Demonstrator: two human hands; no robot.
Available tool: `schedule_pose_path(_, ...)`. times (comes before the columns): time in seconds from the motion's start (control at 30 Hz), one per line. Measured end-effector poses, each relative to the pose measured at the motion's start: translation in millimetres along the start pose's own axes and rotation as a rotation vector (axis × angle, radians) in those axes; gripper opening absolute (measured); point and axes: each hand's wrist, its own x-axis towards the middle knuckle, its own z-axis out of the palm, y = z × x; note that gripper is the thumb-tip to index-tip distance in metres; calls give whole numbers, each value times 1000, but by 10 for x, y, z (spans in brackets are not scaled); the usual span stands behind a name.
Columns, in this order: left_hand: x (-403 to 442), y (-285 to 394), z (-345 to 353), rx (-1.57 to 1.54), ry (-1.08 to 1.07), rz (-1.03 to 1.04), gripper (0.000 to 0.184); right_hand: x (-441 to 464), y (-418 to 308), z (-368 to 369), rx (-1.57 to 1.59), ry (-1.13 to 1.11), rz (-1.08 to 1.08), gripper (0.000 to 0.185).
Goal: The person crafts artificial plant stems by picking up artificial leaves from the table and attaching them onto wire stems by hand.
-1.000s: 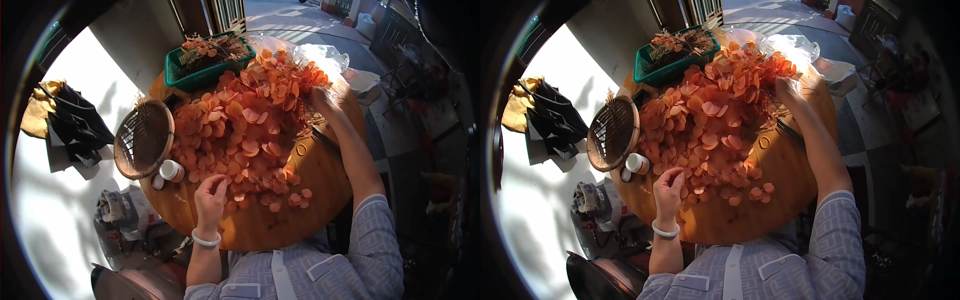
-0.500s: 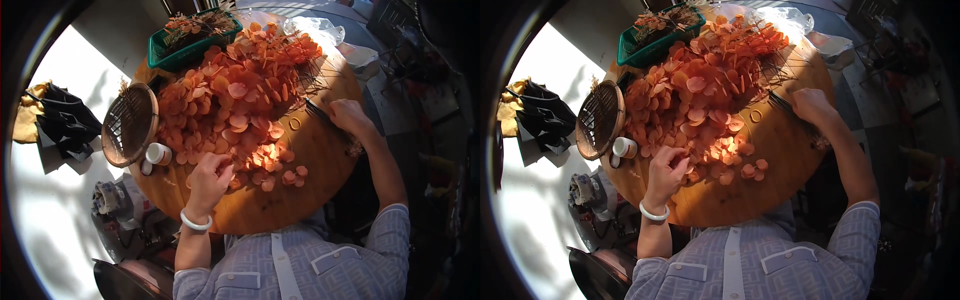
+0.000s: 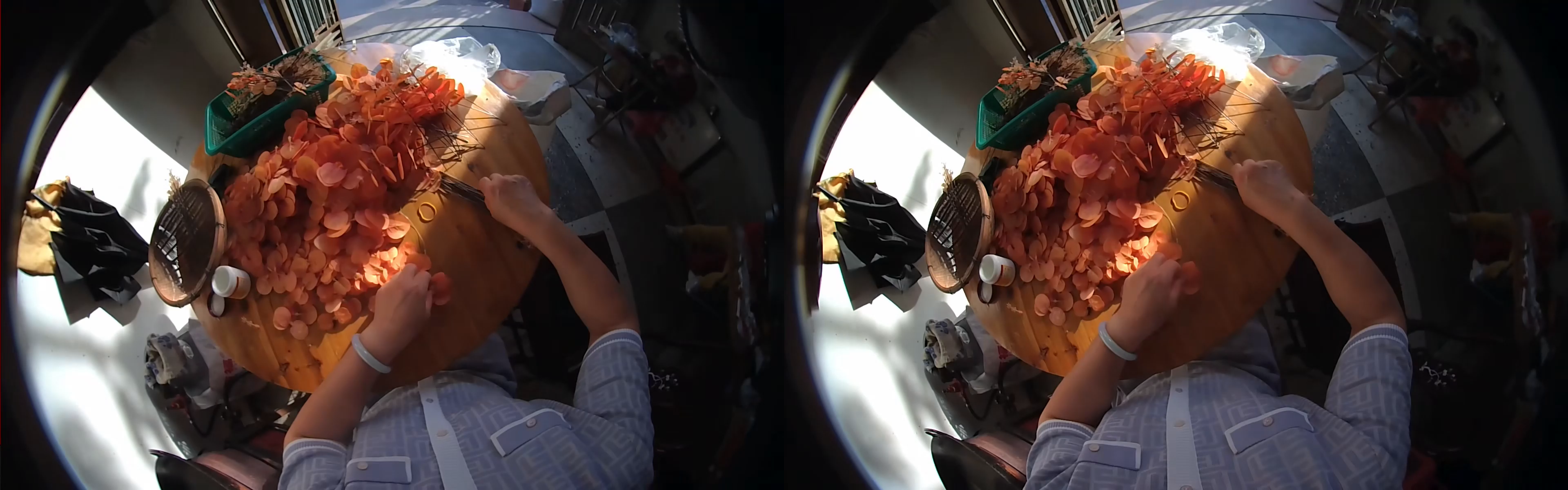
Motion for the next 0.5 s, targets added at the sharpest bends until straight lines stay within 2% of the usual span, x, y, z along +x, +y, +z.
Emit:
schedule_pose_path(0.23,-95,-52,-9,72,-20,-10,12,-146,89,-311,177,-30,109,12)
schedule_pose_path(0.37,-153,-60,-65,52,96,32,15,-267,88,-632,242,-40,174,14)
schedule_pose_path(0.43,-152,-68,-164,-2,181,44,15,-323,63,-790,347,-1,147,15)
schedule_pose_path(0.5,-203,-120,-206,-68,199,-66,12,-332,-60,-865,572,-26,165,20)
